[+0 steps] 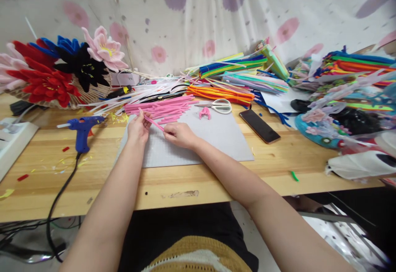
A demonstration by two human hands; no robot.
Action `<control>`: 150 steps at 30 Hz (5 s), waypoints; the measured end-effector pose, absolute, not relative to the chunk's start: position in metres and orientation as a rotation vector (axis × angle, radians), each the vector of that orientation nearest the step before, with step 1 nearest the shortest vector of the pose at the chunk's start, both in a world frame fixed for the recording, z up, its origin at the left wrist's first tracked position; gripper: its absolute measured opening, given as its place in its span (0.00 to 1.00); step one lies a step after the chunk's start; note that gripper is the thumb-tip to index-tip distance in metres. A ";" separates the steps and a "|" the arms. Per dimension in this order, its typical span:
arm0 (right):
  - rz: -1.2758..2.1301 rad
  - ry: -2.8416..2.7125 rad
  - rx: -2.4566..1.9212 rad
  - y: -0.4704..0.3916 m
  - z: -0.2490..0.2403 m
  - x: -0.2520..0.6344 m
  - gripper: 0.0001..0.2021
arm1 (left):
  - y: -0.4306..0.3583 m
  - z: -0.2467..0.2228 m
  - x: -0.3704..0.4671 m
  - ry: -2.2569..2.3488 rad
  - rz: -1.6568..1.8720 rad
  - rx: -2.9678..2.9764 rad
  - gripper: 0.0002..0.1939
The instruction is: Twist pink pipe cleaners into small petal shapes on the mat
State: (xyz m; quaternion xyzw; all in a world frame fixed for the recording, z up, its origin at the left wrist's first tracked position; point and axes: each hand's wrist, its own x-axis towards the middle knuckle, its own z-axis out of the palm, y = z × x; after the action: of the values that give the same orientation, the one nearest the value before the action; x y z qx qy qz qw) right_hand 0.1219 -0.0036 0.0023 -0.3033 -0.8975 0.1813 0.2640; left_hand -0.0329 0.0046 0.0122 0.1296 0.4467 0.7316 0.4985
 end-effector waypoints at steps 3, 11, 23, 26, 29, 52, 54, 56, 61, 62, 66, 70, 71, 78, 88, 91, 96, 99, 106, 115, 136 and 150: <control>0.434 -2.461 -0.798 -0.005 0.002 0.119 0.10 | 0.006 0.011 -0.036 1.029 1.802 0.259 0.12; 0.415 -2.384 -0.923 -0.007 -0.009 0.126 0.10 | 0.002 0.013 -0.035 0.926 1.544 0.390 0.19; 0.483 -2.328 -1.041 -0.006 -0.006 0.119 0.15 | 0.007 0.012 -0.029 0.921 1.655 0.287 0.11; 0.488 -2.340 -1.025 -0.008 -0.002 0.116 0.14 | 0.006 0.017 -0.029 0.935 1.690 0.175 0.10; 0.478 -2.345 -1.001 -0.008 -0.001 0.114 0.13 | 0.005 0.021 -0.028 0.964 1.711 0.127 0.10; 0.307 -2.443 -0.856 -0.010 -0.001 0.112 0.14 | 0.004 0.025 -0.036 1.027 1.768 0.095 0.13; 0.310 -2.440 -0.863 -0.010 0.000 0.112 0.14 | 0.004 0.024 -0.036 1.030 1.772 0.103 0.13; 0.320 -2.438 -0.870 -0.010 0.001 0.111 0.15 | 0.003 0.024 -0.036 1.033 1.773 0.112 0.13; 0.338 -2.426 -0.888 -0.011 -0.001 0.112 0.14 | 0.003 0.021 -0.034 1.049 1.779 0.154 0.13; 0.329 -2.422 -0.892 -0.011 -0.002 0.114 0.14 | 0.004 0.020 -0.032 1.043 1.777 0.179 0.13; 0.267 -2.398 -0.957 -0.009 -0.011 0.122 0.13 | 0.004 0.017 -0.026 0.989 1.675 0.343 0.09; 0.219 -2.320 -1.094 -0.007 -0.014 0.125 0.13 | -0.002 0.018 -0.020 1.019 1.477 0.570 0.09; 0.208 -2.306 -1.114 -0.007 -0.015 0.124 0.13 | -0.004 0.017 -0.018 1.056 1.439 0.614 0.09; 0.210 -2.332 -1.134 -0.010 -0.014 0.121 0.13 | -0.014 0.015 -0.010 1.281 1.396 0.705 0.08; 1.007 -1.954 -0.920 -0.004 -0.013 0.128 0.09 | -0.007 0.016 -0.019 1.320 1.599 0.708 0.02; 1.299 -1.719 -0.928 0.002 -0.012 0.127 0.09 | -0.007 0.014 -0.018 1.309 1.606 0.749 0.02; 1.547 -1.679 -0.961 0.002 -0.002 0.127 0.08 | -0.009 0.012 -0.012 1.252 1.591 0.847 0.05; 1.580 -1.681 -0.951 0.001 0.001 0.127 0.04 | -0.009 0.011 -0.011 1.228 1.556 0.894 0.11; 1.607 -1.748 -0.898 0.003 -0.001 0.131 0.09 | -0.008 0.011 -0.017 1.223 1.561 0.950 0.18; 1.383 -1.846 -0.962 0.005 -0.006 0.128 0.09 | -0.008 0.011 -0.012 1.292 1.556 0.885 0.15; 1.279 -1.868 -1.048 0.008 -0.014 0.124 0.09 | -0.002 -0.002 -0.017 1.378 1.602 1.148 0.11; 1.237 -2.038 -0.916 0.006 -0.014 0.125 0.09 | -0.008 0.004 -0.006 1.276 1.517 0.920 0.16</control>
State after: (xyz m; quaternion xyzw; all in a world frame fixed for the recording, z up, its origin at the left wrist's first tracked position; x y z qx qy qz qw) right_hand 0.1252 0.0060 -0.0145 -0.3432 -0.7639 0.4634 0.2896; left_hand -0.0064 -0.0078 0.0043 0.3738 0.5183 0.6165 0.4600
